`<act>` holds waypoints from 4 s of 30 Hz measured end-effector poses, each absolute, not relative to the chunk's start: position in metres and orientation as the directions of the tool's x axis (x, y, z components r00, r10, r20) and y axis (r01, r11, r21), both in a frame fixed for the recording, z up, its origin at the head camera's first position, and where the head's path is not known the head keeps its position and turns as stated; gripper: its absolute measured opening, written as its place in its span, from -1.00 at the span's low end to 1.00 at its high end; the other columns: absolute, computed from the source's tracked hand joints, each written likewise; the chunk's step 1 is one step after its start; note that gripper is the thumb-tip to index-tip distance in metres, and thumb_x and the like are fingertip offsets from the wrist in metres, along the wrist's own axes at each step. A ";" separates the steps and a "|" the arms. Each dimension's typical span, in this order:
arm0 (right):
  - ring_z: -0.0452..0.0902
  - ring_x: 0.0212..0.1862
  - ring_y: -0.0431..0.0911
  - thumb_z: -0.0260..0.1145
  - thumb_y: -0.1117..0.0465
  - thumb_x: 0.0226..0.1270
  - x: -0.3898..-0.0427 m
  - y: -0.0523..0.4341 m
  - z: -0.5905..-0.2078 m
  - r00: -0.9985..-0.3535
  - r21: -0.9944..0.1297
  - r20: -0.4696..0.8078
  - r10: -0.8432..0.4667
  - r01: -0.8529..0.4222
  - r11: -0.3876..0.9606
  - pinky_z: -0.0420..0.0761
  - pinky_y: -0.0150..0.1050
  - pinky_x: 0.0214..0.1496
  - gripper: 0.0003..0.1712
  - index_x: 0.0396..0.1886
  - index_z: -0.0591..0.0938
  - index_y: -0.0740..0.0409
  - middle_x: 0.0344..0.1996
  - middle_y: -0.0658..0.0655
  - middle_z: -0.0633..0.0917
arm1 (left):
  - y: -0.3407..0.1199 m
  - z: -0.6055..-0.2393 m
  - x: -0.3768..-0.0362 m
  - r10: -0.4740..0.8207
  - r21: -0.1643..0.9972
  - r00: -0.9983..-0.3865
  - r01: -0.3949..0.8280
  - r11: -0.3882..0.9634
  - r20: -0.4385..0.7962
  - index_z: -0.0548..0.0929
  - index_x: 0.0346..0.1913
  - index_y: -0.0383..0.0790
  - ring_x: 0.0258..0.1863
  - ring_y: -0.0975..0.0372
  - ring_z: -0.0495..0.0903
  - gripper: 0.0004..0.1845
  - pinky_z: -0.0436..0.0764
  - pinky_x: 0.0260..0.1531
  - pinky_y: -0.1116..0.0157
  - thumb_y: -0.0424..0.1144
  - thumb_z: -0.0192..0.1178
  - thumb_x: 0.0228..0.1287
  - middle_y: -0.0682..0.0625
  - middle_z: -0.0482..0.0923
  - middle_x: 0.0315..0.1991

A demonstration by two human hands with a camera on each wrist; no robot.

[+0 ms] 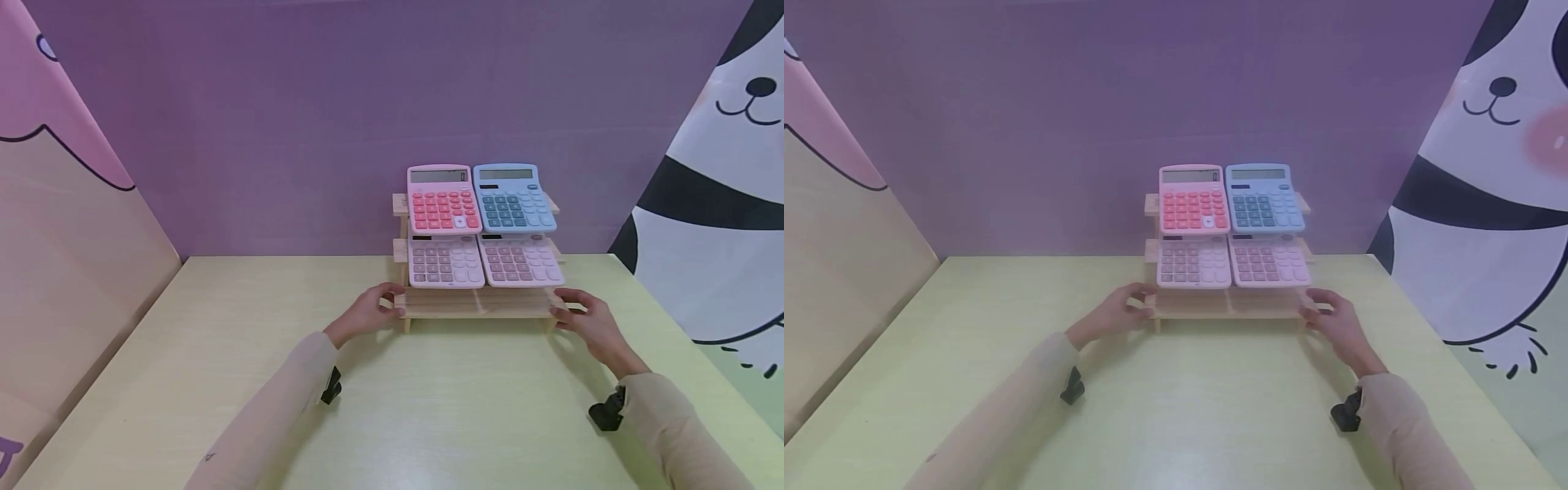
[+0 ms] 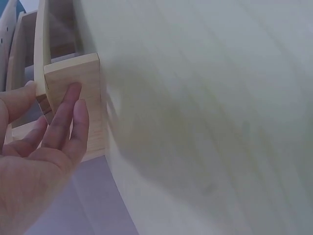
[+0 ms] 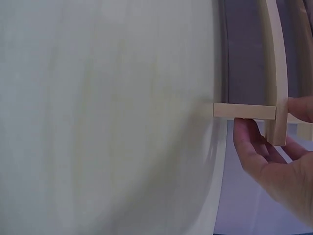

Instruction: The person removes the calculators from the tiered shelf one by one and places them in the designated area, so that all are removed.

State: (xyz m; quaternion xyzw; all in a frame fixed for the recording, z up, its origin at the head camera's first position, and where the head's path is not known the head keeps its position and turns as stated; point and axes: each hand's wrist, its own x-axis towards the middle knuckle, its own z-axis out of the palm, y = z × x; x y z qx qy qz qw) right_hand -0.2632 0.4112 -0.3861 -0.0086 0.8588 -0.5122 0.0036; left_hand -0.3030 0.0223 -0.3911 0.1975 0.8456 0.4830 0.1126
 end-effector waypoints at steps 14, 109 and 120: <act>0.41 -0.26 -0.45 0.12 0.15 0.35 -0.261 0.415 -0.386 -0.999 -0.878 0.037 -0.036 -0.050 0.476 0.64 -0.45 -0.15 -0.35 0.29 0.18 0.41 0.22 0.42 0.21 | 0.023 -0.391 -0.301 0.445 0.878 -0.895 0.226 0.423 0.015 0.35 0.21 -0.31 -0.09 0.02 0.57 -0.51 0.65 -0.19 0.32 -0.34 0.17 0.22 -0.20 0.38 0.09; 0.47 -0.02 0.13 0.18 0.34 0.25 -0.259 0.432 -0.374 -0.988 -0.947 -0.063 -0.140 0.015 0.322 0.58 -0.07 0.06 -0.36 0.30 0.18 0.34 0.15 0.37 0.24 | 0.026 -0.383 -0.296 0.412 0.884 -0.908 0.126 0.450 -0.081 0.25 0.28 -0.18 0.01 0.00 0.46 -0.43 0.61 -0.04 0.16 -0.16 0.15 0.25 -0.25 0.27 0.16; 0.45 -0.01 0.13 0.17 0.32 0.26 -0.257 0.437 -0.373 -0.984 -0.933 -0.073 -0.160 0.010 0.359 0.61 -0.13 0.03 -0.36 0.29 0.17 0.35 0.18 0.38 0.27 | 0.027 -0.385 -0.295 0.417 0.889 -0.904 0.111 0.443 -0.095 0.23 0.29 -0.18 -0.03 0.03 0.48 -0.43 0.60 -0.01 0.15 -0.17 0.14 0.26 -0.26 0.26 0.15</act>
